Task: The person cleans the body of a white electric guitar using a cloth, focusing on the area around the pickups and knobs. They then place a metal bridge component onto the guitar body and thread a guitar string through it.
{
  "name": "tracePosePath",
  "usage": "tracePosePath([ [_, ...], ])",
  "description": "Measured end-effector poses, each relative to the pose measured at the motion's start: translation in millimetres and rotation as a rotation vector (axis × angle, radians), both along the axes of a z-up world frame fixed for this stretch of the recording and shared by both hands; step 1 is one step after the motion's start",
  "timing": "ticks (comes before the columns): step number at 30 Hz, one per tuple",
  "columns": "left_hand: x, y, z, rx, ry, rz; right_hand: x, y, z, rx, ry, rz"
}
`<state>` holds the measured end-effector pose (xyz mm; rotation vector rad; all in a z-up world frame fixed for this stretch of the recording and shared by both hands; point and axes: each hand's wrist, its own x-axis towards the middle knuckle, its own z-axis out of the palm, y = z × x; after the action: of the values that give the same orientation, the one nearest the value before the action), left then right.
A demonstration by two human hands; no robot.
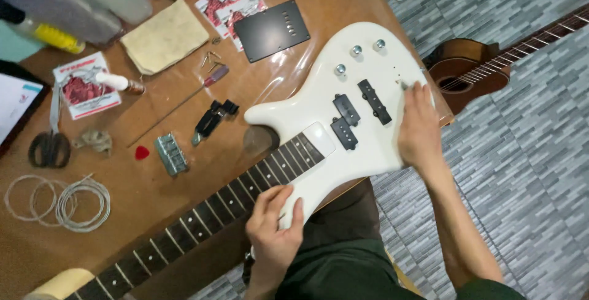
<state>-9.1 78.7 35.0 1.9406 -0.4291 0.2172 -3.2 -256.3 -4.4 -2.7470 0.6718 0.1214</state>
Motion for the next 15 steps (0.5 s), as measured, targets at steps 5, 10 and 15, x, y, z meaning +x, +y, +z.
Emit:
tracePosePath([
  [5,22,-55,-12,0.251,-0.007,-0.028,-46,-12,-10,0.02,-0.312,0.334],
  [10,20,-69,-25,0.388,0.002,0.035,34,-32,3,0.124,-0.668,0.542],
  [15,17,-72,-32,0.421,-0.088,0.061,71,-59,0,-0.027,-0.639,0.382],
])
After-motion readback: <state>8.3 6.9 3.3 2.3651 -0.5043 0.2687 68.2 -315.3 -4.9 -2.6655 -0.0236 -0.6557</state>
